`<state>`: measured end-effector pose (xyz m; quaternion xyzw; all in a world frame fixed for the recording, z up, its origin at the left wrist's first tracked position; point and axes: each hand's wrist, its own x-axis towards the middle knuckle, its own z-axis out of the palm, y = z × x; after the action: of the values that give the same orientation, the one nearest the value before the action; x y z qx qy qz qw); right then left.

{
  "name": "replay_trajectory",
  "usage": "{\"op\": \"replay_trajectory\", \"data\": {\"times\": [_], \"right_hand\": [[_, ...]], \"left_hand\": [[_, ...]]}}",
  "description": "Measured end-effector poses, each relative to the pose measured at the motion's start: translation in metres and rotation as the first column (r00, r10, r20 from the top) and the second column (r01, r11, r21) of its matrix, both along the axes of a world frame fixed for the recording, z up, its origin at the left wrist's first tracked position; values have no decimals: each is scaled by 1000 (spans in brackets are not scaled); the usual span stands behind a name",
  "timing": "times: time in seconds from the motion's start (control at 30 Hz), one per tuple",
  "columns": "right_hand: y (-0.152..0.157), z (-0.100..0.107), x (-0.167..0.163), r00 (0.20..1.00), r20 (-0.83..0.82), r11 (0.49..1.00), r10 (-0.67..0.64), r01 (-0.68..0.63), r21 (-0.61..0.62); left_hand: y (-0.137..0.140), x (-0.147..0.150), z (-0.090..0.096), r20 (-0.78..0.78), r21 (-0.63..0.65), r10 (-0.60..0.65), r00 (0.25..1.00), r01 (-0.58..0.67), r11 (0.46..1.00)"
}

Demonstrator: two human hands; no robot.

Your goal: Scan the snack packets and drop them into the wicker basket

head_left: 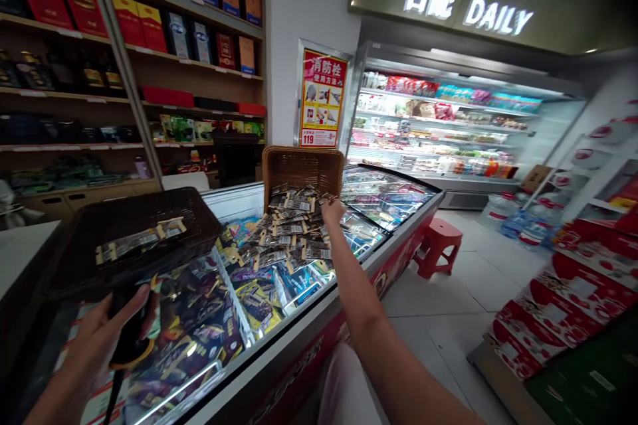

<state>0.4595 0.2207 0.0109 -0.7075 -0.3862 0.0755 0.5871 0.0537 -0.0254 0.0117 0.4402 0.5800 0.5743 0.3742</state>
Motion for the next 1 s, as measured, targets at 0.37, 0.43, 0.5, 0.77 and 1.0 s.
{"op": "replay_trajectory", "data": {"times": [0.37,0.43,0.5,0.77,1.0], "right_hand": [[-30,16,-191,758,475,815,447,-564,133],[-27,19,-265,532,474,630,702,-774,-64],[-21,20,-332,301,473,471,828,-831,-297],[-1,16,-438,108,372,351,922,-638,-685],[-5,21,-397,245,378,400,893,-815,-418]], "left_hand": [[-12,-29,10,431,124,423,797,-516,848],[-12,-30,8,444,107,440,780,-534,839],[-12,-29,6,436,109,454,777,-546,831],[-9,-28,0,427,91,452,783,-534,840],[-9,-22,1,429,142,382,818,-479,866]]}}
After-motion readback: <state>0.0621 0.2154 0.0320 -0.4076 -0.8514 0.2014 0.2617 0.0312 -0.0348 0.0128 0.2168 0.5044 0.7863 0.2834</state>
